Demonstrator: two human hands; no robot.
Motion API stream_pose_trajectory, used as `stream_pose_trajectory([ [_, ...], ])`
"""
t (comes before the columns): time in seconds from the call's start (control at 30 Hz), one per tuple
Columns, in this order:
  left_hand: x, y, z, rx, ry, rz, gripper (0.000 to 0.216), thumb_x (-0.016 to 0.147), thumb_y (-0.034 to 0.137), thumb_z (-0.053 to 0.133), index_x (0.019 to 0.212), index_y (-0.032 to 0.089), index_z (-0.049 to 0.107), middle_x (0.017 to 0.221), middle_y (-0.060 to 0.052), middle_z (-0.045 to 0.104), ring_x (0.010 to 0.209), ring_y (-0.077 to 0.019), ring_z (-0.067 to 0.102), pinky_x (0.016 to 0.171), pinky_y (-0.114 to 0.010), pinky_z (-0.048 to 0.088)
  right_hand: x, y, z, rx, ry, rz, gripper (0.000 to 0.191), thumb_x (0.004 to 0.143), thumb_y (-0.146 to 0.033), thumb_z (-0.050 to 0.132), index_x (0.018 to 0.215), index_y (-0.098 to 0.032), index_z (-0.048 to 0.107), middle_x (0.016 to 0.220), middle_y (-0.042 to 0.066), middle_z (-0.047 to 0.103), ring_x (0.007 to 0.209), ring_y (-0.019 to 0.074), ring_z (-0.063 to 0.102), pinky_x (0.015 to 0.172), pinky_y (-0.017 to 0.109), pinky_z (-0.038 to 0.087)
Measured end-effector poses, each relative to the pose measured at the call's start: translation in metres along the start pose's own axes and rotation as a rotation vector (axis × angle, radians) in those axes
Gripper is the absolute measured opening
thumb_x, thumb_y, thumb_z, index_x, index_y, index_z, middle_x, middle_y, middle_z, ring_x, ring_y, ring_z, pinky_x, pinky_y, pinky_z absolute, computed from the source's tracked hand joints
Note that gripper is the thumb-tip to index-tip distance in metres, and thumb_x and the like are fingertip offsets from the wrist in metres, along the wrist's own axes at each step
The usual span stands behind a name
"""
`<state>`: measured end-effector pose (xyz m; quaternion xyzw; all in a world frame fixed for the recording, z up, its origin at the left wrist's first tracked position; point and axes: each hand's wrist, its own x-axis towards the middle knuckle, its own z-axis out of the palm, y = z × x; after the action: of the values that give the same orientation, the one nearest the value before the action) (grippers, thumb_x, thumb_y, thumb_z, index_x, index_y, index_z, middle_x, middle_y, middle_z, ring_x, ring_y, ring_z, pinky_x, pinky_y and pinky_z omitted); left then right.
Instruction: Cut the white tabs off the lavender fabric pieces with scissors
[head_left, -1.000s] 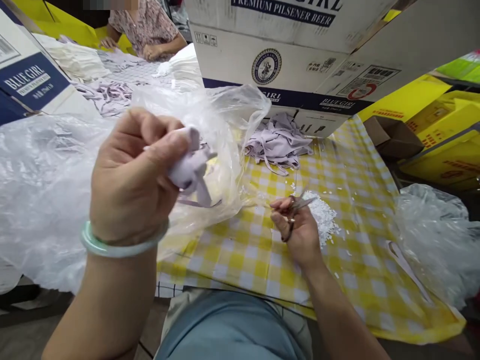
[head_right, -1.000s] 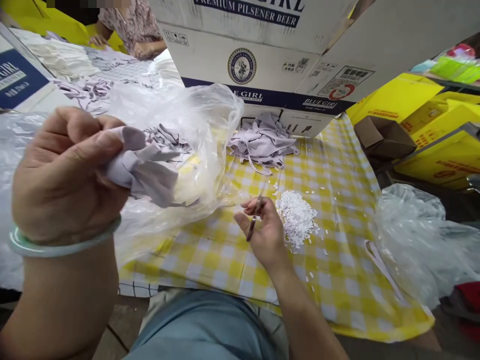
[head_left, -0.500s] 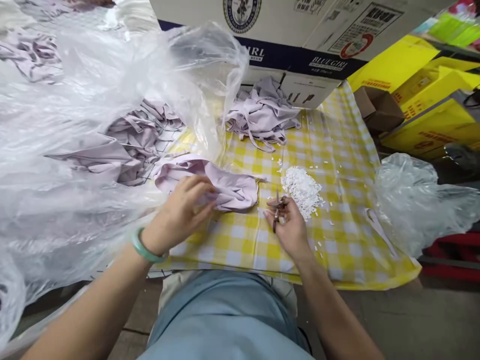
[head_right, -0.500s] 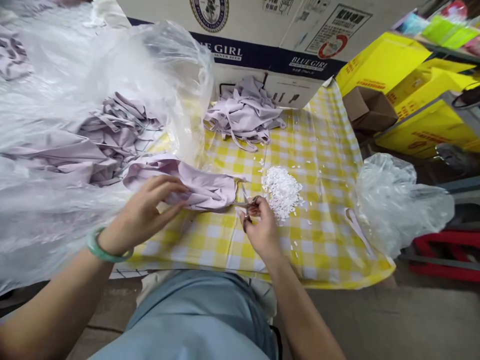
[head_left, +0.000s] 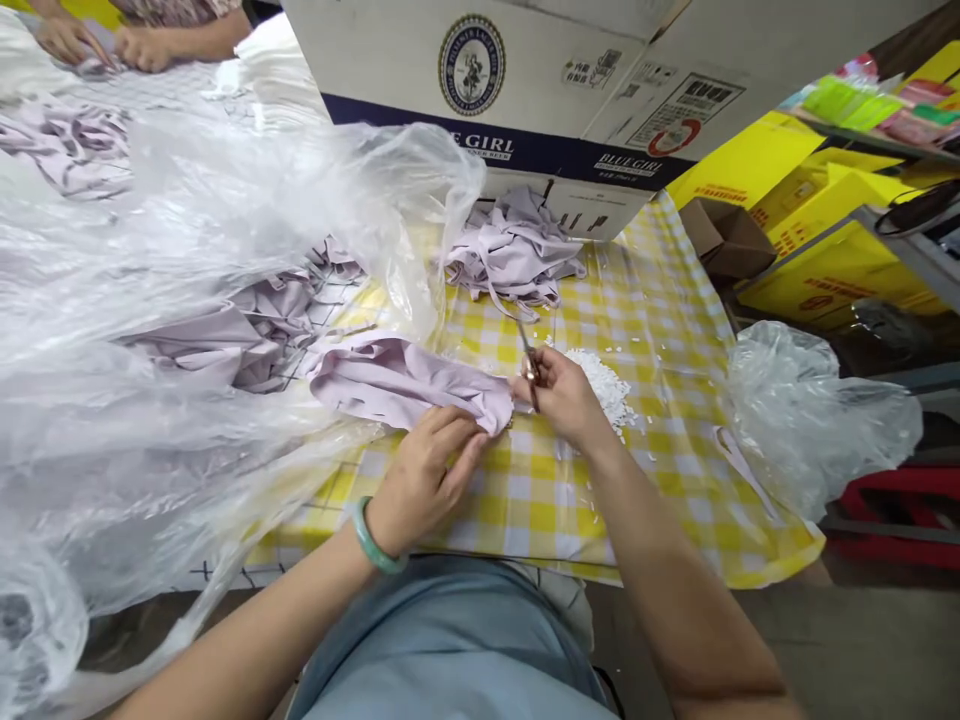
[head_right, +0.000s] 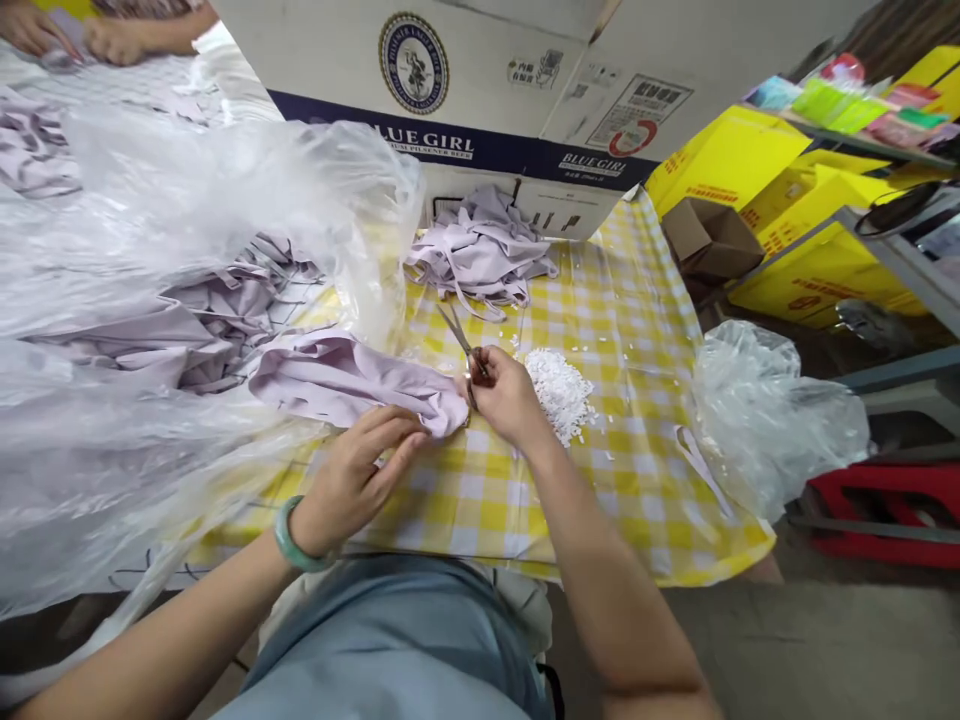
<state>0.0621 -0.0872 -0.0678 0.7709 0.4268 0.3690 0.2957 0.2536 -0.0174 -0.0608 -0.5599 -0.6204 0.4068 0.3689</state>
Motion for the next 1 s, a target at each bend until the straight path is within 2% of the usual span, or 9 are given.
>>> stream_pose_trajectory([
  [0.13, 0.013, 0.011, 0.005, -0.568, -0.071, -0.365, 0.034, 0.099, 0.038, 0.046, 0.078, 0.017, 0.064, 0.079, -0.003, 0.063, 0.079, -0.0172, 0.058, 0.079, -0.03, 0.046, -0.058, -0.024, 0.017, 0.4, -0.08, 0.114, 0.031, 0.072, -0.039, 0.075, 0.078, -0.023, 0.049, 0.069, -0.005, 0.054, 0.063, 0.0125, 0.057, 0.063, 0.026, 0.051],
  [0.27, 0.014, 0.013, 0.006, -1.117, -0.021, -0.619, 0.023, 0.086, 0.037, 0.068, 0.076, 0.016, 0.065, 0.071, -0.001, 0.062, 0.069, -0.0133, 0.058, 0.071, -0.026, 0.048, -0.098, -0.018, 0.034, 0.43, -0.127, 0.154, 0.028, 0.075, -0.035, 0.073, 0.076, -0.023, 0.048, 0.069, -0.004, 0.053, 0.062, 0.0115, 0.054, 0.062, 0.025, 0.05],
  [0.37, 0.008, 0.017, 0.0, -1.308, 0.066, -0.735, 0.022, 0.081, 0.036, 0.073, 0.081, 0.016, 0.064, 0.081, -0.002, 0.065, 0.062, -0.0096, 0.056, 0.06, -0.022, 0.048, -0.106, -0.006, 0.034, 0.417, -0.137, 0.146, 0.027, 0.079, -0.035, 0.071, 0.075, -0.023, 0.047, 0.073, -0.002, 0.061, 0.067, 0.0135, 0.059, 0.066, 0.028, 0.052],
  [0.43, 0.004, 0.022, -0.005, -1.337, 0.042, -0.757, 0.023, 0.083, 0.036, 0.072, 0.081, 0.016, 0.062, 0.08, -0.001, 0.063, 0.053, -0.005, 0.045, 0.047, -0.016, 0.037, -0.101, 0.0, 0.033, 0.412, -0.01, 0.097, 0.028, 0.079, -0.035, 0.071, 0.078, -0.024, 0.045, 0.089, 0.002, 0.069, 0.084, 0.0176, 0.066, 0.078, 0.033, 0.054],
  [0.5, 0.002, 0.026, -0.01, -1.29, -0.011, -0.755, 0.025, 0.084, 0.037, 0.071, 0.08, 0.015, 0.06, 0.074, 0.001, 0.058, 0.048, -0.0024, 0.035, 0.042, -0.014, 0.025, -0.091, 0.002, 0.034, 0.344, 0.075, 0.005, 0.03, 0.077, -0.032, 0.073, 0.082, -0.026, 0.044, 0.108, 0.004, 0.07, 0.104, 0.0205, 0.065, 0.093, 0.038, 0.051],
  [0.57, 0.001, 0.027, -0.016, -1.194, -0.038, -0.732, 0.028, 0.084, 0.04, 0.071, 0.08, 0.015, 0.059, 0.069, 0.003, 0.053, 0.047, -0.0024, 0.031, 0.043, -0.015, 0.023, -0.08, 0.001, 0.038, 0.274, 0.058, -0.072, 0.03, 0.075, -0.029, 0.073, 0.084, -0.026, 0.045, 0.111, 0.004, 0.069, 0.109, 0.0213, 0.064, 0.098, 0.039, 0.049],
  [0.73, -0.003, 0.021, -0.037, -0.79, -0.066, -0.635, 0.026, 0.091, 0.045, 0.06, 0.091, 0.019, 0.057, 0.066, 0.005, 0.046, 0.051, -0.0065, 0.035, 0.046, -0.019, 0.027, -0.053, -0.014, 0.04, 0.452, 0.024, -0.05, 0.022, 0.075, -0.03, 0.067, 0.081, -0.025, 0.046, 0.082, -0.001, 0.062, 0.078, 0.0155, 0.063, 0.074, 0.03, 0.052],
  [0.9, -0.01, 0.021, -0.053, -0.103, -0.116, -0.189, 0.01, 0.095, 0.026, 0.053, 0.091, 0.019, 0.06, 0.073, 0.0, 0.054, 0.065, -0.0128, 0.047, 0.059, -0.025, 0.037, -0.031, -0.042, 0.02, 0.518, -0.068, 0.006, 0.033, 0.067, -0.038, 0.076, 0.077, -0.023, 0.049, 0.068, -0.007, 0.047, 0.055, 0.0077, 0.042, 0.052, 0.022, 0.038],
  [1.0, -0.011, 0.027, -0.059, 0.038, -0.124, -0.013, 0.015, 0.097, 0.017, 0.047, 0.089, 0.019, 0.059, 0.074, -0.001, 0.055, 0.068, -0.0143, 0.05, 0.063, -0.027, 0.04, -0.021, -0.055, 0.013, 0.573, -0.1, -0.005, 0.036, 0.065, -0.038, 0.08, 0.078, -0.023, 0.05, 0.068, -0.008, 0.046, 0.054, 0.007, 0.039, 0.05, 0.022, 0.034],
])
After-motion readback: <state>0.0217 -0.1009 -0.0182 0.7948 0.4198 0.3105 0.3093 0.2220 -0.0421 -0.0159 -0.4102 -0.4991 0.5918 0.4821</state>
